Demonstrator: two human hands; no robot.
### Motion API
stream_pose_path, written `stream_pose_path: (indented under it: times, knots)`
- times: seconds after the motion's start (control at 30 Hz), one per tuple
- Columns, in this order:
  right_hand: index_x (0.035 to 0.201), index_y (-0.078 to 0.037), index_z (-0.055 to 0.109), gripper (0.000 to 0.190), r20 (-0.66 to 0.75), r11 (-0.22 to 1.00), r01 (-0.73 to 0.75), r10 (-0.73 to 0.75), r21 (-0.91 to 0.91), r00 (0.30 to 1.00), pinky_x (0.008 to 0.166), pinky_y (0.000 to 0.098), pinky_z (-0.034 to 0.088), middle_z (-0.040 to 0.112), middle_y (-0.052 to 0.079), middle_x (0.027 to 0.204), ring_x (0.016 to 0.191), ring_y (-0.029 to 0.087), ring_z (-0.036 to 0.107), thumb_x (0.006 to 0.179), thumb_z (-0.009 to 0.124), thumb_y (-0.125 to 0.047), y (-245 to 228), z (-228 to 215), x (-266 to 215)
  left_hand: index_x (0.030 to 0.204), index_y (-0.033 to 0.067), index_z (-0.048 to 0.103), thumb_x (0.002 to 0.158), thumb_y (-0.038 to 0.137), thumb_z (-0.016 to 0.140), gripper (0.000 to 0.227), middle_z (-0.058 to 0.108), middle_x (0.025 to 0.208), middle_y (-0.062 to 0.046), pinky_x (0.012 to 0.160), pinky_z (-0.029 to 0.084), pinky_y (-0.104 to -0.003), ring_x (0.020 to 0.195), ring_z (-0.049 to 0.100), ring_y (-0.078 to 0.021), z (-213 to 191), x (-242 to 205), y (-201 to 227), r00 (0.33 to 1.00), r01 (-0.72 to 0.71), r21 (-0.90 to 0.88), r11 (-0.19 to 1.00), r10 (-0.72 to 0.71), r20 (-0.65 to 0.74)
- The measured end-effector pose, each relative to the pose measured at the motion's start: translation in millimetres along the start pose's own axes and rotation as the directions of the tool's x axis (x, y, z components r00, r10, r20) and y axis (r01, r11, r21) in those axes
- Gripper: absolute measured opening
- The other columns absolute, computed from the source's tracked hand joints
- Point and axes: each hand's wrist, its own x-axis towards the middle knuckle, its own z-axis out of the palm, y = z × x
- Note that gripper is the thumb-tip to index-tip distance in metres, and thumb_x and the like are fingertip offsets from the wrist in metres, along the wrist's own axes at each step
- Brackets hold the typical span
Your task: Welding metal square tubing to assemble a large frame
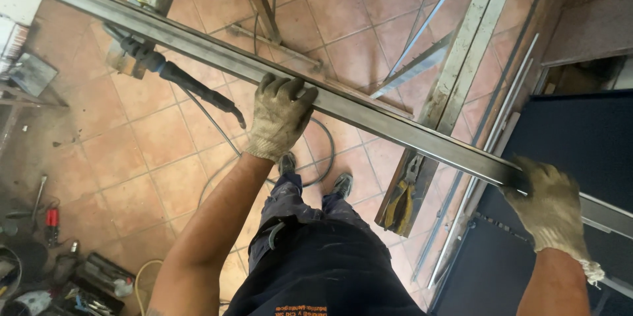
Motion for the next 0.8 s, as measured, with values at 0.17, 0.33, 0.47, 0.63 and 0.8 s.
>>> stream_pose_path:
  times: [0.17,0.33,0.47,0.63,0.8]
  knots:
    - [0.133,-0.024,0.072,0.067,0.053,0.999,-0.032,0.033,-0.014,0.998,0.089,0.04,0.062,0.077,0.005,0.101,0.097,0.027,0.076,0.07,0.089,-0.039,-5,-6,5,0.117,0.0094,0.066,0.074,0.008,0.079,0.045,0.065,0.114,-0.017,0.093,0.049,-0.054,0.095,0.063,-0.0375,-20,-27,8,0.995,0.083,-0.063,0.995,-0.079,0.061]
    - [0.131,-0.025,0.074,0.059,-0.059,0.993,0.036,-0.043,-0.117,0.997,0.077,0.0374,0.061,0.074,0.004,0.091,0.084,0.024,0.074,0.079,0.08,-0.054,0,0,2,0.122,0.0112,0.065,0.079,0.014,0.075,0.044,0.066,0.122,-0.018,0.096,0.049,-0.06,0.108,0.062,-0.0413,-27,-94,14,0.966,0.24,-0.036,0.97,-0.234,0.11]
    - [0.138,-0.03,0.071,0.073,0.0,0.976,0.033,-0.034,-0.216,0.999,0.078,0.0341,0.058,0.075,0.0,0.091,0.085,0.02,0.074,0.072,0.077,-0.062,10,10,4,0.118,0.0114,0.064,0.082,0.011,0.071,0.037,0.066,0.115,-0.015,0.082,0.05,-0.053,0.099,0.061,-0.0389,-37,-131,18,0.936,0.346,-0.081,0.935,-0.339,0.091]
    - [0.145,-0.028,0.065,0.074,0.206,0.958,-0.089,0.148,-0.271,0.967,0.079,0.0317,0.066,0.076,0.003,0.113,0.096,0.022,0.079,0.081,0.071,-0.063,-32,-57,26,0.113,0.0067,0.07,0.083,0.012,0.072,0.03,0.071,0.111,-0.017,0.081,0.052,-0.053,0.096,0.065,-0.039,-43,-143,4,0.905,0.418,-0.128,0.899,-0.4,0.143]
    - [0.139,-0.016,0.079,0.073,-0.261,0.974,-0.054,-0.005,-0.218,0.965,0.094,0.0338,0.065,0.079,0.009,0.139,0.116,0.023,0.078,0.075,0.086,-0.051,-74,-56,14,0.115,0.0094,0.073,0.087,0.019,0.07,0.03,0.071,0.115,-0.016,0.089,0.051,-0.051,0.102,0.065,-0.038,-37,-133,-42,0.912,0.389,-0.209,0.897,-0.342,0.228]
